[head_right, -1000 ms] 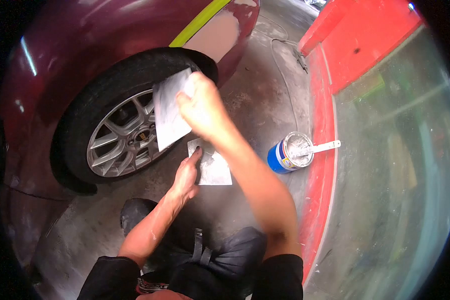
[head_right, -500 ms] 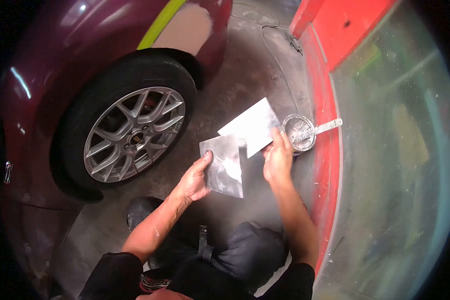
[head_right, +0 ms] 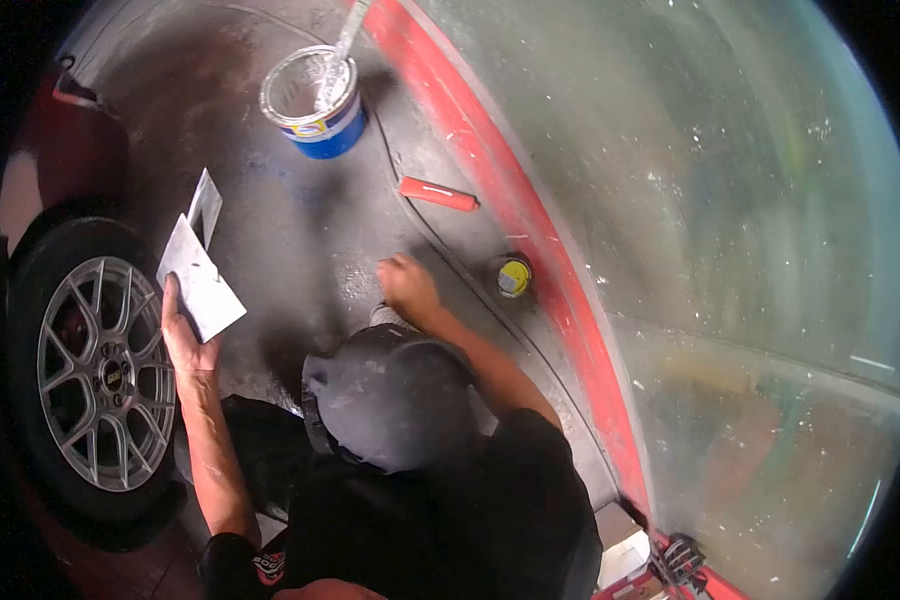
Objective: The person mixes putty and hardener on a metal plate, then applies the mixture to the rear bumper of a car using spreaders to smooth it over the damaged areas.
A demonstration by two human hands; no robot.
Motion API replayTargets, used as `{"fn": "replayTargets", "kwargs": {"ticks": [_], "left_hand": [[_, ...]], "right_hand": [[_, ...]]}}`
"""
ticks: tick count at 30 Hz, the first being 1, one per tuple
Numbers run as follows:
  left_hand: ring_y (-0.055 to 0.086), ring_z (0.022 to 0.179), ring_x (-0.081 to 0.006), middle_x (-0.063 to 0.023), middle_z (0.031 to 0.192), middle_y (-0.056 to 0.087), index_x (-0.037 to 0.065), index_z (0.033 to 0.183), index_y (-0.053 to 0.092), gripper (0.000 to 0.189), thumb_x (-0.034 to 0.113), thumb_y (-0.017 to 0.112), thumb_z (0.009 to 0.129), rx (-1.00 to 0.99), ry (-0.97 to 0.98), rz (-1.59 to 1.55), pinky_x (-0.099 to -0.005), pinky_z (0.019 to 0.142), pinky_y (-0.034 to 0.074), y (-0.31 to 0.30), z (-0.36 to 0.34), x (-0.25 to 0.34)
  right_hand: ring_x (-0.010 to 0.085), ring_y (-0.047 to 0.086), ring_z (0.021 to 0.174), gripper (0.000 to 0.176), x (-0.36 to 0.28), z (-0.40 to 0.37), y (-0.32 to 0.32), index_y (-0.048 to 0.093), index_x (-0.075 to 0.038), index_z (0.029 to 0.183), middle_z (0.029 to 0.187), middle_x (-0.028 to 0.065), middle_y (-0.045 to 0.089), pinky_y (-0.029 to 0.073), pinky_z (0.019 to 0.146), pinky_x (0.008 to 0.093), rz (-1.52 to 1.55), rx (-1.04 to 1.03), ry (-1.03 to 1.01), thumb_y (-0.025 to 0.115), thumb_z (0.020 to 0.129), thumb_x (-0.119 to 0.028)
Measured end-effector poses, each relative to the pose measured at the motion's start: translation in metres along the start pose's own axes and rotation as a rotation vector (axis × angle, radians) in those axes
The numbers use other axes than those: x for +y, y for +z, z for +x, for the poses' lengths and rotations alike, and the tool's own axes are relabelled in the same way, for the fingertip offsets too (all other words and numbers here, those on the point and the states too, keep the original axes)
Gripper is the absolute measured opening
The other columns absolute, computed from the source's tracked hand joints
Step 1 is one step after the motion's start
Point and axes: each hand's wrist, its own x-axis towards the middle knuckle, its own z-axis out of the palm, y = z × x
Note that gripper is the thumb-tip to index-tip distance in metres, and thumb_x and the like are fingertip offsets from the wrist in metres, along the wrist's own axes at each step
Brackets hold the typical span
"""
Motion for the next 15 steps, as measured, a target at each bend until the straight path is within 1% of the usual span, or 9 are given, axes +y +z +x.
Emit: {"fn": "replayTargets", "kwargs": {"ticks": [5,6,7,8,9,10,12,14,15], "left_hand": [[0.068,0.097,-0.0232,-0.0105,0.110,0.068,0.001,0.120,0.058,0.038,0.032,0.055,0.098,-0.062,-0.072,0.112,-0.0357,0.087,0.055,0.010,0.010,-0.014],[0.066,0.082,-0.0164,-0.0069,0.096,0.068,0.001,0.113,0.062,0.039,0.037,0.055,0.098,-0.010,-0.008,0.317,-0.0311,0.073,0.054,0.025,0.006,-0.016],[0.056,0.067,-0.0081,0.0000,0.080,0.062,0.002,0.103,0.065,0.039,0.041,0.057,0.097,0.047,0.028,0.549,-0.0269,0.059,0.045,-0.001,0.019,-0.018],[0.047,0.061,-0.0045,0.0049,0.071,0.055,0.005,0.096,0.067,0.039,0.043,0.059,0.096,0.061,0.111,0.659,-0.0251,0.055,0.038,-0.001,0.022,-0.023],[0.051,0.064,-0.0050,0.0044,0.075,0.059,0.006,0.096,0.068,0.036,0.040,0.058,0.097,0.102,0.014,0.801,-0.0244,0.058,0.041,0.023,0.005,-0.009],[0.053,0.067,-0.0050,0.0042,0.080,0.063,0.006,0.096,0.069,0.032,0.036,0.058,0.098,-0.042,0.100,0.530,-0.0235,0.060,0.042,0.024,0.010,-0.022],[0.053,0.067,-0.0034,0.0057,0.082,0.065,0.007,0.095,0.069,0.029,0.033,0.058,0.099,-0.077,0.171,0.503,-0.0224,0.061,0.041,0.036,0.005,-0.023],[0.048,0.062,-0.0026,0.0080,0.075,0.062,0.009,0.089,0.070,0.030,0.035,0.059,0.098,-0.092,0.160,0.544,-0.0236,0.056,0.038,0.036,0.003,-0.021],[0.046,0.059,-0.0024,0.0090,0.071,0.060,0.009,0.085,0.069,0.032,0.037,0.059,0.098,-0.098,0.127,0.588,-0.0245,0.053,0.036,0.024,0.006,-0.018]], "right_hand": [[0.0411,0.055,0.087,0.022,0.084,0.002,-0.036,0.062,0.001,0.105,0.096,0.0220,0.056,0.046,0.080,0.0490,-0.278,0.180,0.163,0.050,0.093,-0.012],[0.0398,0.055,0.097,0.028,0.093,0.019,-0.042,0.058,0.002,0.115,0.103,0.0220,0.057,0.047,0.085,0.0475,-0.426,0.143,0.165,0.049,0.094,-0.013],[0.0386,0.055,0.107,0.036,0.099,0.039,-0.045,0.053,0.004,0.126,0.110,0.0219,0.059,0.048,0.090,0.0460,-0.564,0.105,0.150,0.048,0.094,-0.013],[0.0394,0.053,0.114,0.041,0.116,0.059,-0.040,0.048,0.003,0.132,0.117,0.0215,0.058,0.043,0.097,0.0456,-0.611,0.148,0.045,0.047,0.095,-0.013],[0.0403,0.051,0.120,0.046,0.132,0.074,-0.032,0.043,0.002,0.139,0.124,0.0210,0.057,0.039,0.105,0.0452,-0.667,0.199,-0.056,0.045,0.096,-0.014],[0.0398,0.049,0.123,0.046,0.136,0.085,-0.032,0.044,0.002,0.139,0.129,0.0213,0.056,0.036,0.108,0.0462,-0.705,0.083,-0.005,0.044,0.096,-0.014],[0.0373,0.050,0.124,0.048,0.133,0.099,-0.034,0.043,0.001,0.140,0.128,0.0197,0.057,0.029,0.112,0.0500,-0.789,-0.210,0.186,0.043,0.095,-0.013],[0.0371,0.055,0.112,0.043,0.140,0.101,-0.029,0.053,0.002,0.128,0.112,0.0213,0.062,0.041,0.101,0.0455,-0.842,-0.092,0.122,0.060,0.089,-0.016],[0.0360,0.059,0.103,0.028,0.136,0.105,-0.036,0.060,0.002,0.112,0.103,0.0205,0.063,0.047,0.092,0.0447,-0.814,-0.147,0.121,0.058,0.088,-0.012]]}}
